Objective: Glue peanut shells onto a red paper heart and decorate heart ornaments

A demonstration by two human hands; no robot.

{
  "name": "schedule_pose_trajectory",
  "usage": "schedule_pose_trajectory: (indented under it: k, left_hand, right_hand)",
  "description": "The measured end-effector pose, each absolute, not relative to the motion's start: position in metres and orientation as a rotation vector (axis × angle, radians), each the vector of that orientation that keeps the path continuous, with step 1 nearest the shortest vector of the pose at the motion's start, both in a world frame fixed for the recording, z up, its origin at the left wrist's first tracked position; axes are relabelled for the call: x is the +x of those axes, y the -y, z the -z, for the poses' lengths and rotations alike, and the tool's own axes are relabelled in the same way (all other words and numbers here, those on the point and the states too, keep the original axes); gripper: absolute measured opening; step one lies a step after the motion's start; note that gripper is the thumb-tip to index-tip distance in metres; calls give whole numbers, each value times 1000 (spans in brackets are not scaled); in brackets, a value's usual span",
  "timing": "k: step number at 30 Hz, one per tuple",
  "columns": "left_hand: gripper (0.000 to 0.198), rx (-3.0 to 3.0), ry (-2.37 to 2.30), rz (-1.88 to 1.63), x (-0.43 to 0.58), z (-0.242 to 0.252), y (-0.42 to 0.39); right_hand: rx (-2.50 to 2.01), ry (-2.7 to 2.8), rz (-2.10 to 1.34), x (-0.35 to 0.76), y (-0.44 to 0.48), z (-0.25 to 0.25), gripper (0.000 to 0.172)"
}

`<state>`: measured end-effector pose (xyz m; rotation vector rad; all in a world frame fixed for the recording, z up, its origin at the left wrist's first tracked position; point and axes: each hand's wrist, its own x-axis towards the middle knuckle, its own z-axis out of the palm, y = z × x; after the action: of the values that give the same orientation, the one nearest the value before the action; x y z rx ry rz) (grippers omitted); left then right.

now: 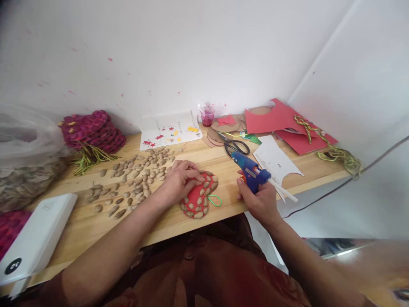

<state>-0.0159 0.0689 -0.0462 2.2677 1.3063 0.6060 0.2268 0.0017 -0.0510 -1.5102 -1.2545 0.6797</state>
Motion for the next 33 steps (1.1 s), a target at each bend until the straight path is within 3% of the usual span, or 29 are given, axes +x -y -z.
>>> schedule_pose_trajectory:
  k: [8,17,26,33]
  left_hand:
    - [26,2289,-1135,-1116,-32,36,-69]
    - [57,2569,-1062,-716,-33,30,-55]
    - [37,2628,-1068,-658,-22,30,-49]
    - [35,2608,-1100,-565,-21,29,-46]
  right_hand:
    - [-1456,1256,-630,226,0,55,15]
    - [-1447,1278,-612,227,2,61,16]
    - [-1449,1271,-628,228,3,64,19]
    - [-1495,1302,-609,230,4,65,21]
